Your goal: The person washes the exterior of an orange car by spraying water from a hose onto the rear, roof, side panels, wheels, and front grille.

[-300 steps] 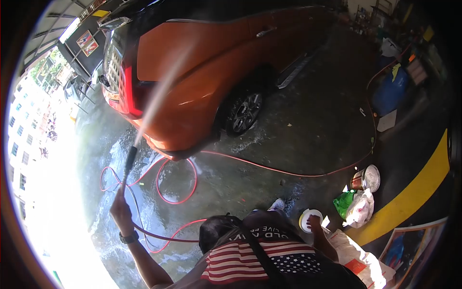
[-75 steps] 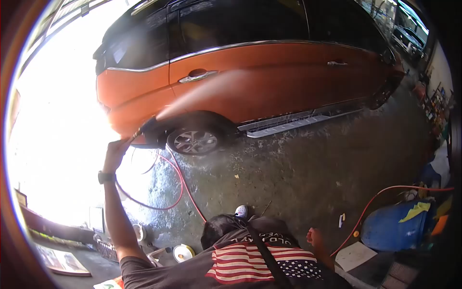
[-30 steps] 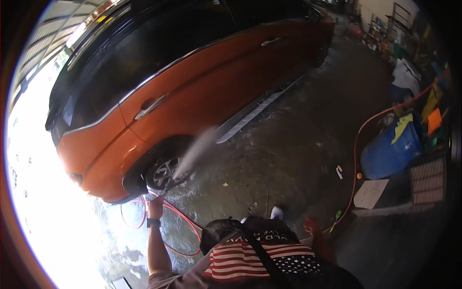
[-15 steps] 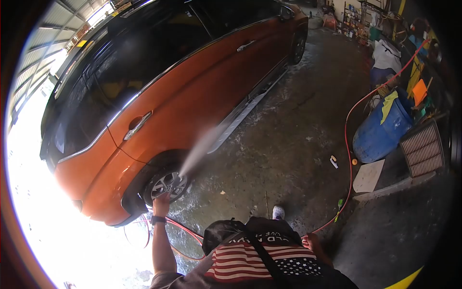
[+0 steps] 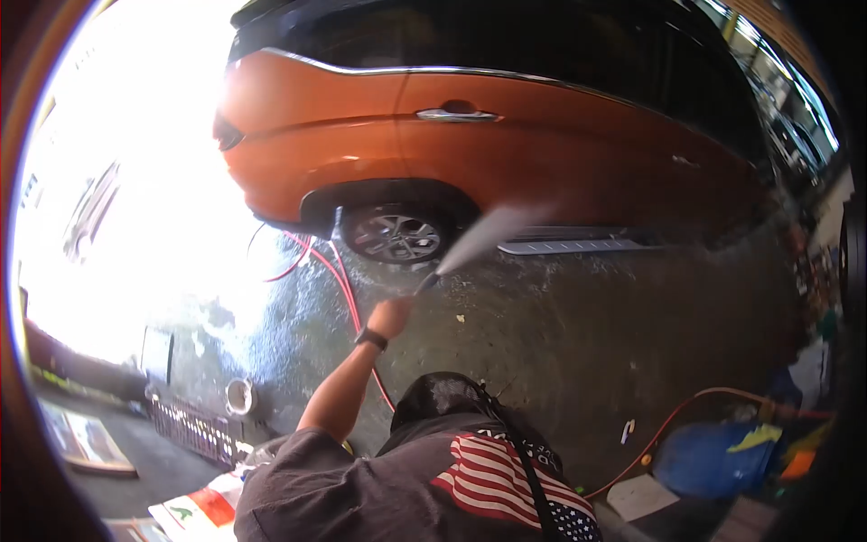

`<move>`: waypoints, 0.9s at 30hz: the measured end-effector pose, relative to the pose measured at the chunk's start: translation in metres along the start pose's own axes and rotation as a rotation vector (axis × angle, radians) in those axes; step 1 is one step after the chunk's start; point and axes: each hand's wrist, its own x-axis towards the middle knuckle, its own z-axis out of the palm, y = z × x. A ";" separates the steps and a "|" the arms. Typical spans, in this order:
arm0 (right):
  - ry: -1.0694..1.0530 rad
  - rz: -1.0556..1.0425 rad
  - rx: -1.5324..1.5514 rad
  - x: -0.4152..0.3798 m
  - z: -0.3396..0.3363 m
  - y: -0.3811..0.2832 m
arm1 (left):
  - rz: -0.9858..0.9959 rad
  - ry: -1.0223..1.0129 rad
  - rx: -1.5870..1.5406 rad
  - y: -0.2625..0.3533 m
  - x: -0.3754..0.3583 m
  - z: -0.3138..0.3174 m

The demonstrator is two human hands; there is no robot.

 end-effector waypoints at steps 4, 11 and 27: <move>0.015 -0.055 -0.043 -0.006 -0.017 -0.065 | -0.560 0.190 -0.145 -0.037 -0.071 -0.011; 0.009 -0.291 -0.153 -0.006 -0.013 -0.141 | -0.902 0.413 -0.148 -0.093 -0.127 -0.025; -0.020 -0.402 -0.557 -0.016 0.020 -0.061 | -0.866 0.086 -0.090 -0.151 -0.127 0.033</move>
